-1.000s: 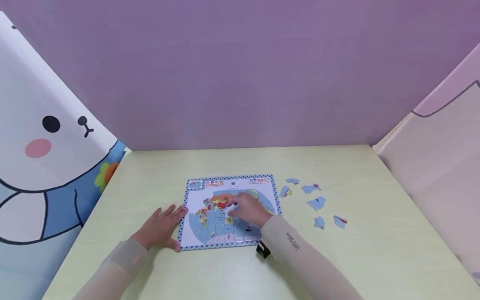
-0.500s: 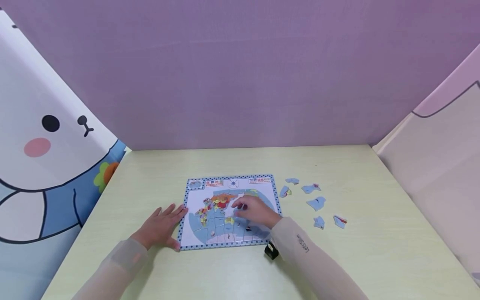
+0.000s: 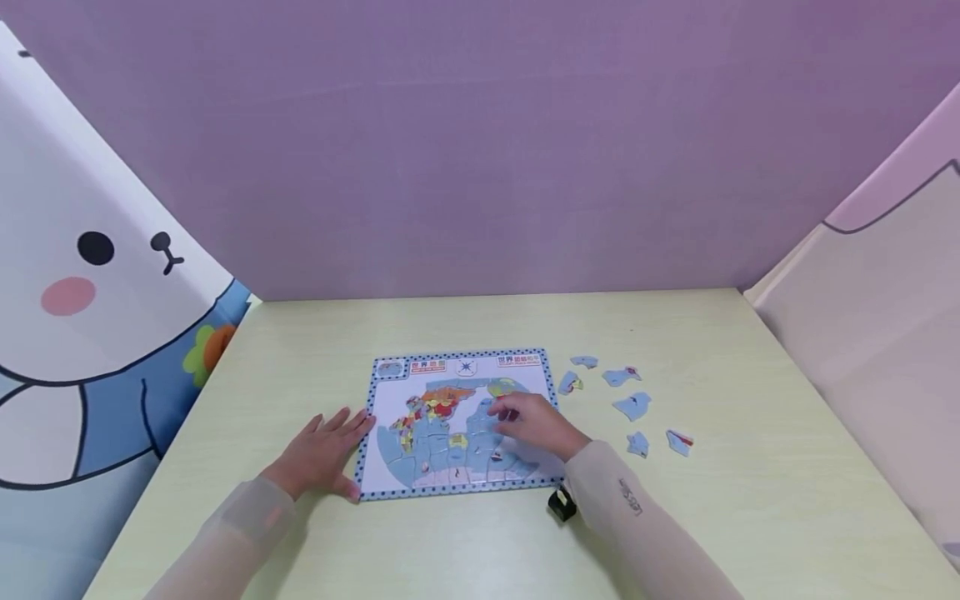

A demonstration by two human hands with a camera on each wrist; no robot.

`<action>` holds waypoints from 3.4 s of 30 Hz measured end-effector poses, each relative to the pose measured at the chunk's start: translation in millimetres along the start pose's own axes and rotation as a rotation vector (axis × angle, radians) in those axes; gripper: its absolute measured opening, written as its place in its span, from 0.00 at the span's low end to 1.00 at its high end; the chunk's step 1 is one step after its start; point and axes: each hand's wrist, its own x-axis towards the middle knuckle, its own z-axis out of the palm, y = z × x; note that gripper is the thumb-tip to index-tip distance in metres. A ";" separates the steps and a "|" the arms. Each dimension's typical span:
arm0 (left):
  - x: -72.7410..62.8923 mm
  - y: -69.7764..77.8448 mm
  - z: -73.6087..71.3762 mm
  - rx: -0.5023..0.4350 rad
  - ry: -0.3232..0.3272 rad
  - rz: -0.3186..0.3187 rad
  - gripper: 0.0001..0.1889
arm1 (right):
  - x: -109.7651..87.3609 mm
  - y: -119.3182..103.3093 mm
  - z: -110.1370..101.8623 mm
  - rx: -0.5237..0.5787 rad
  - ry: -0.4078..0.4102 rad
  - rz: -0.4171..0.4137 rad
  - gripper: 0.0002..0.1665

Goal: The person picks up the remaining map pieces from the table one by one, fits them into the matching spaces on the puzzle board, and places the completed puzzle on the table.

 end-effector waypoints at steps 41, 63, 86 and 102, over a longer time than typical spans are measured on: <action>-2.1 5.1 -4.5 0.024 0.007 0.000 0.59 | -94.9 66.1 -108.1 -0.203 0.053 0.044 0.16; 2.5 11.4 -5.9 0.001 -0.041 -0.017 0.57 | -128.6 93.5 -116.7 -0.280 0.011 0.272 0.22; 0.5 8.5 -5.8 0.037 -0.057 -0.055 0.57 | -110.5 102.3 -108.4 -0.355 0.017 0.265 0.18; -4.1 10.8 -2.2 0.029 -0.055 -0.045 0.56 | -110.4 95.6 -101.4 -0.329 0.015 0.296 0.17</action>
